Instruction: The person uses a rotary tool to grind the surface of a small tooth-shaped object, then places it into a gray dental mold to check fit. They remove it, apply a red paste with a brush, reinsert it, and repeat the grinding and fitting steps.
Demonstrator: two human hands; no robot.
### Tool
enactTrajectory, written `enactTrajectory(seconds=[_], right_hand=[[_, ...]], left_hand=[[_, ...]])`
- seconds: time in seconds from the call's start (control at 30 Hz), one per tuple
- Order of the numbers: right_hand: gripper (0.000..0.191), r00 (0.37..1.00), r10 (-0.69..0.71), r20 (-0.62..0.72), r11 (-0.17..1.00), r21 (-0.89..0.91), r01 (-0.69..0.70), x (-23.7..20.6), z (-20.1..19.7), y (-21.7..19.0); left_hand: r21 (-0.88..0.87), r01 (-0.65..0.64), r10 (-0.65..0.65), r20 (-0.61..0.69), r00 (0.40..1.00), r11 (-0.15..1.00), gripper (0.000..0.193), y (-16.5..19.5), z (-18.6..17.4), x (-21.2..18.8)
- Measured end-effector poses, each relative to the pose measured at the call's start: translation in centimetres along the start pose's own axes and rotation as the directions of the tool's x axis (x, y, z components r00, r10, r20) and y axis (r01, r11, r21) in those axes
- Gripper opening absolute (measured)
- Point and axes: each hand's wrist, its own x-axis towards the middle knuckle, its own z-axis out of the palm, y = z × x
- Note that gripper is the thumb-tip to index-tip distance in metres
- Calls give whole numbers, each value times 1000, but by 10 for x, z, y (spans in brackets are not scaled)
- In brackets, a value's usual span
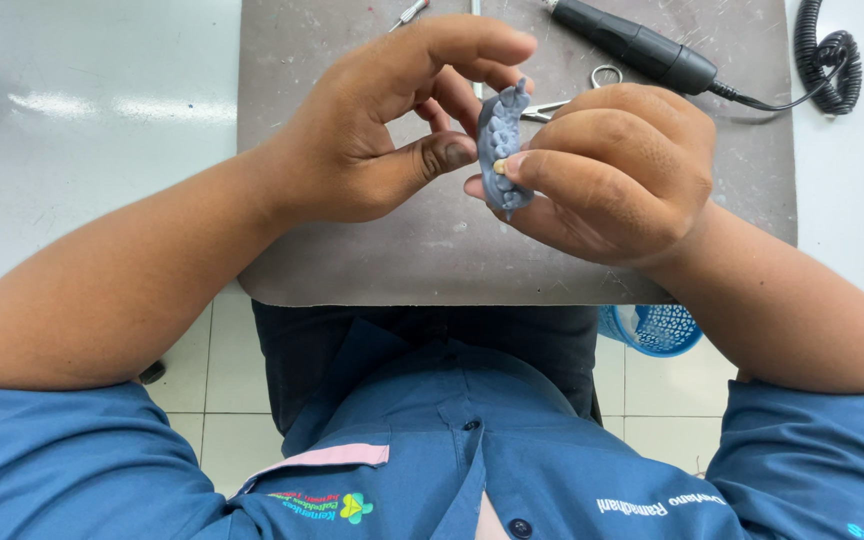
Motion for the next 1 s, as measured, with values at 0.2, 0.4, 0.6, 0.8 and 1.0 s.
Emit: enactTrajectory(seconds=[0.2, 0.4, 0.6, 0.8, 1.0], right_hand=[[39, 999, 14, 31, 1000, 3, -14, -1, -2, 2], [30, 998, 30, 58, 999, -31, -28, 0, 0, 5], [29, 995, 81, 53, 987, -146, -72, 2, -2, -1], [28, 991, 82, 105, 991, -114, -70, -5, -3, 4], [25, 982, 121, 148, 991, -75, -111, -16, -1, 11]], left_hand=[[-5, -7, 7, -7, 1000, 1000, 36, -2, 0, -1], [-201, 119, -117, 22, 993, 972, 28, -4, 2, -3], [-307, 155, -149, 42, 988, 939, 26, -3, 4, -1], [-277, 127, -110, 76, 991, 953, 36, -4, 4, 2], [-295, 314, -314, 47, 948, 902, 41, -4, 6, 0]])
